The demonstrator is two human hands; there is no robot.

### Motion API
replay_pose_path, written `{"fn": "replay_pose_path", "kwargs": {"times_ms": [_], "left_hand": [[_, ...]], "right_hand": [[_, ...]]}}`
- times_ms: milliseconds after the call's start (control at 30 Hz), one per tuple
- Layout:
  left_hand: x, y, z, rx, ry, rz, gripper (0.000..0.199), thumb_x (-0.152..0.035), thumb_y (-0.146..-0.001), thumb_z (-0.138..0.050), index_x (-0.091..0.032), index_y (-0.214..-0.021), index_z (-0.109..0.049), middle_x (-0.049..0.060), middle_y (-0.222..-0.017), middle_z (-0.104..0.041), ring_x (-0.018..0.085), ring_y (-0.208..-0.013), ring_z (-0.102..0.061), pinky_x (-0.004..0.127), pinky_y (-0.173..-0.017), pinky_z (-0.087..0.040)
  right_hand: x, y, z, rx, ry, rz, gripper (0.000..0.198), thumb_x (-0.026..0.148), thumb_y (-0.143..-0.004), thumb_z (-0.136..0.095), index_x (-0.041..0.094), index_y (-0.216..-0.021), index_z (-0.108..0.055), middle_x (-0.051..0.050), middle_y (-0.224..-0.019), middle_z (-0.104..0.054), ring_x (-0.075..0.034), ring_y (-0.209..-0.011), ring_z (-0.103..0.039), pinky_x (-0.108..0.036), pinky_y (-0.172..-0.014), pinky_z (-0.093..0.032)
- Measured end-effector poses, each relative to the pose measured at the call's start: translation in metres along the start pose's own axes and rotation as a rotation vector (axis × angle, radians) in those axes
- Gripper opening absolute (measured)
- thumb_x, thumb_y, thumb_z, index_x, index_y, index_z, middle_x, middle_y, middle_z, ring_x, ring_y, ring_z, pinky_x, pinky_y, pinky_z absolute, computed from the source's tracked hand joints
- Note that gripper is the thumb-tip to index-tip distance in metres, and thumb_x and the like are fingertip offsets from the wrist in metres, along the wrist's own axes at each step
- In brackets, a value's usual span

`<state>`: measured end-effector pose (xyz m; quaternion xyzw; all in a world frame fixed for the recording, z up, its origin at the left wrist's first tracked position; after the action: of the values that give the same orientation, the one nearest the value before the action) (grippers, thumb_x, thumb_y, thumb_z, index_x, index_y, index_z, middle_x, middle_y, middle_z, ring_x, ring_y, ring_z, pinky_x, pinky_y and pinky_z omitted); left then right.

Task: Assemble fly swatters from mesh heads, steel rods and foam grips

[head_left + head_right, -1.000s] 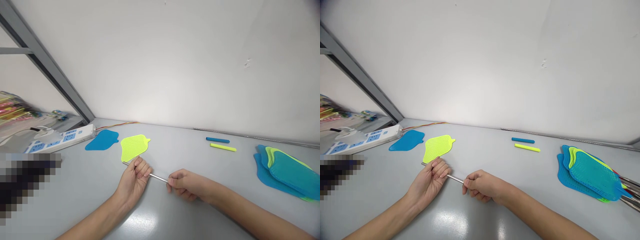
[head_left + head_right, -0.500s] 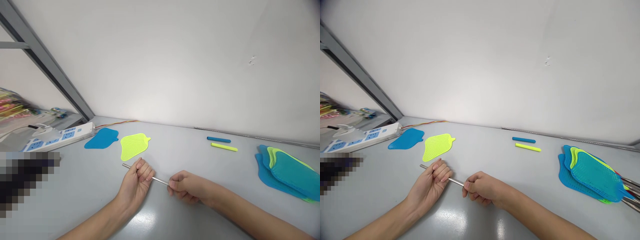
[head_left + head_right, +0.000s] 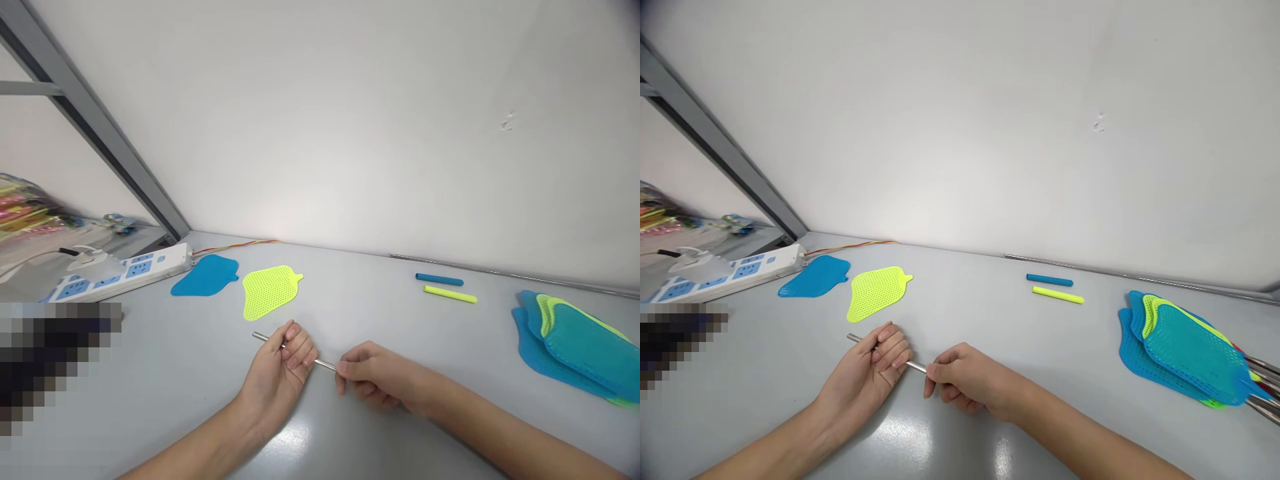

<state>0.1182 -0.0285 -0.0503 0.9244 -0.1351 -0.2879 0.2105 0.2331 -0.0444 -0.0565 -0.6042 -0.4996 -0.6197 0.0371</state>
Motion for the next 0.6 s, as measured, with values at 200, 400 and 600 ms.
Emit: {"fn": "replay_pose_path", "kwargs": {"times_ms": [200, 400, 600], "left_hand": [[0.0004, -0.0042, 0.0, 0.04, -0.058, 0.072, 0.025, -0.012, -0.086, -0.038, -0.012, -0.063, -0.046, -0.007, -0.051, -0.018, 0.004, -0.042, -0.022, 0.021, -0.053, -0.041], [-0.0053, -0.0038, -0.001, 0.013, -0.178, 0.052, 0.013, -0.022, -0.081, -0.053, -0.015, -0.091, -0.056, -0.007, -0.048, -0.029, 0.005, -0.045, -0.032, 0.021, -0.056, -0.044], [-0.0063, -0.0031, -0.004, 0.039, -0.219, 0.072, 0.008, -0.021, -0.077, -0.058, -0.013, -0.079, -0.058, -0.005, -0.051, -0.033, 0.005, -0.049, -0.037, 0.021, -0.059, -0.046]], "right_hand": [[-0.001, -0.0004, 0.0032, -0.02, 0.005, 0.018, 0.031, 0.045, -0.077, -0.046, 0.016, -0.068, -0.052, 0.007, -0.05, -0.027, -0.003, -0.039, -0.018, -0.016, -0.034, -0.012], [0.0011, 0.0008, 0.0045, -0.016, -0.008, 0.023, 0.032, 0.046, -0.077, -0.046, 0.016, -0.069, -0.052, 0.007, -0.051, -0.027, -0.003, -0.04, -0.018, -0.017, -0.036, -0.012], [0.002, 0.0022, 0.0052, -0.015, -0.006, 0.016, 0.03, 0.045, -0.076, -0.047, 0.016, -0.069, -0.053, 0.007, -0.051, -0.025, -0.003, -0.04, -0.017, -0.018, -0.037, -0.011]]}}
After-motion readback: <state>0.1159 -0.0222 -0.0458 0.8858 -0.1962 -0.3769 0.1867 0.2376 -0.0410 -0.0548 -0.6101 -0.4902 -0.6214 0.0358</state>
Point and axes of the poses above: each hand's wrist, its own y-axis away from the middle knuckle, its own z-axis out of the back of the hand, x = y × z, the point moved 7 cm from there along -y, towards the middle knuckle
